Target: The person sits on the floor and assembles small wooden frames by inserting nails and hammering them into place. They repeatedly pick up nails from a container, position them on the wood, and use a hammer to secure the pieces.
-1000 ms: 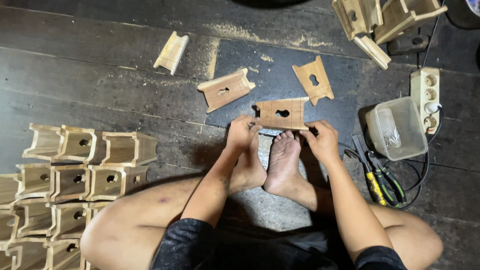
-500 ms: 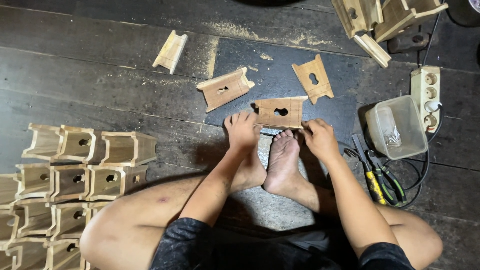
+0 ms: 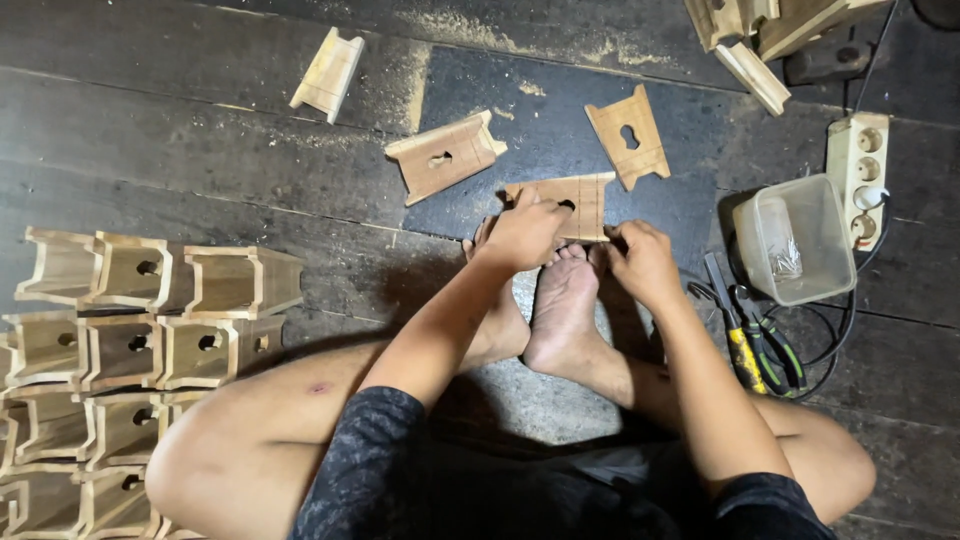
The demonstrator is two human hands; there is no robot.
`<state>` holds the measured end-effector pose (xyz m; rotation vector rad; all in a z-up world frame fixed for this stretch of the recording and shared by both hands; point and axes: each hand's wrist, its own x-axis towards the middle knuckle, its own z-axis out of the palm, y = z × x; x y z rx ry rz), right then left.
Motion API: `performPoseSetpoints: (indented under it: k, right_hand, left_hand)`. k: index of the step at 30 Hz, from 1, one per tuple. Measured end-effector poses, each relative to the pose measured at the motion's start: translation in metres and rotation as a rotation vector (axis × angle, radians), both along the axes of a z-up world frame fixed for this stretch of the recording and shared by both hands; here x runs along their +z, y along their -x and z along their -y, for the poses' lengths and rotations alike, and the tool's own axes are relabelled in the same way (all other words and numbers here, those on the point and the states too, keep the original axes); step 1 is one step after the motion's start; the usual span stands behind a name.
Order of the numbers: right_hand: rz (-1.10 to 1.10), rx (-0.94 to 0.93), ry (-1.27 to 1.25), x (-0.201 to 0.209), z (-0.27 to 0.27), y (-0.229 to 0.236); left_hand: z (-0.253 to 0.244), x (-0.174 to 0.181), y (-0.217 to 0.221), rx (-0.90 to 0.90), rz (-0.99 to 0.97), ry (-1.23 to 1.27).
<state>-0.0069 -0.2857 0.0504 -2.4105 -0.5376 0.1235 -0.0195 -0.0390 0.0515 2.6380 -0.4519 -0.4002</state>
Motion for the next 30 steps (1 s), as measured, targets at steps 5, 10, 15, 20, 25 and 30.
performPoseSetpoints:
  k: [5,10,15,20,25,30]
  right_hand:
    - [0.020,-0.012,-0.042,0.000,-0.001,0.004]
    - [0.029,-0.021,-0.073,-0.001,0.000,0.004]
    - [0.062,0.000,-0.086,0.014,-0.004,0.008]
    - [0.064,0.023,-0.002,0.077,0.035,0.019]
    - [0.302,-0.146,0.191,0.007,0.198,-0.028]
    - [-0.136,-0.277,0.662,-0.034,0.258,-0.076]
  left_hand:
    - [0.005,0.003,-0.002,0.011,-0.043,-0.043]
    - [0.003,0.015,-0.001,-0.030,0.013,-0.073]
    - [0.003,0.022,-0.001,-0.027,0.002,-0.070]
    - [0.006,0.022,-0.002,0.018,0.011,-0.040]
    - [0.004,0.071,-0.001,-0.030,-0.182,-0.079]
    - [0.003,0.075,-0.003,-0.015,-0.219,-0.046]
